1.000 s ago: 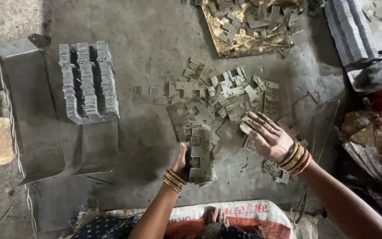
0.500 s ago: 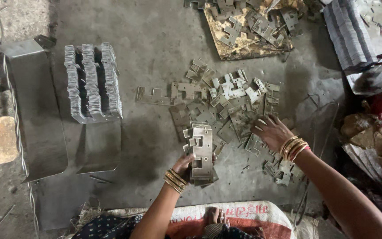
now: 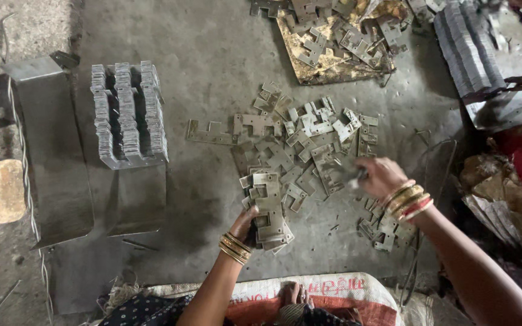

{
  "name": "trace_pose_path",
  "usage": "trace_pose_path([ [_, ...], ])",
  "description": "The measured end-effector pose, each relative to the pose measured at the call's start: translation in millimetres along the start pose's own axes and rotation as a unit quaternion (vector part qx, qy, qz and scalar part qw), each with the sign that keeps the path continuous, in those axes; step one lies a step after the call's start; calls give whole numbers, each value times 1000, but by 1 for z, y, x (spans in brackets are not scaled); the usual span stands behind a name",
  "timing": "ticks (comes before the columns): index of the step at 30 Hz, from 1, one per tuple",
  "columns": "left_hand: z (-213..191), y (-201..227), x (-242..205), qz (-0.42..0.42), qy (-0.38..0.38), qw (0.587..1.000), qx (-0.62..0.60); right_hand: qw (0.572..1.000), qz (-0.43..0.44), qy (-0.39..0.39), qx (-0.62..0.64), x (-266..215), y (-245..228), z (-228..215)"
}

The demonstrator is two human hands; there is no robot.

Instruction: The person sits on the floor and sorts small metal brackets from a pile, stacking them neatly into a metal tray. They repeatedly pick up brackets, align them, and place them into the tray, occasionally using a metal rod to move parts.

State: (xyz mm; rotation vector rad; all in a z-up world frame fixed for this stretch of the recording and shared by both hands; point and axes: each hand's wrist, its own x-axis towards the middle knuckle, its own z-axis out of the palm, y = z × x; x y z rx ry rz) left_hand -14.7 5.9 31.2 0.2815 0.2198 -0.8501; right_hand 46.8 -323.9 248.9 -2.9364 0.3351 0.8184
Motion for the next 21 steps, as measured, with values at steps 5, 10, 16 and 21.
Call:
trace_pose_path([
  [5,-19,-7,7,-14,24,999,-41,940,-199,-73,269,1,-34,17],
  [10,-32,-3,-1,-28,49,997,-52,999,27,-35,-12,44,-37,60],
  [16,-23,8,-10,26,34,999,-30,988,-79,52,-118,64,-31,91],
  [21,-22,14,-9,37,47,998,-29,992,27,-95,-80,19,-60,55],
])
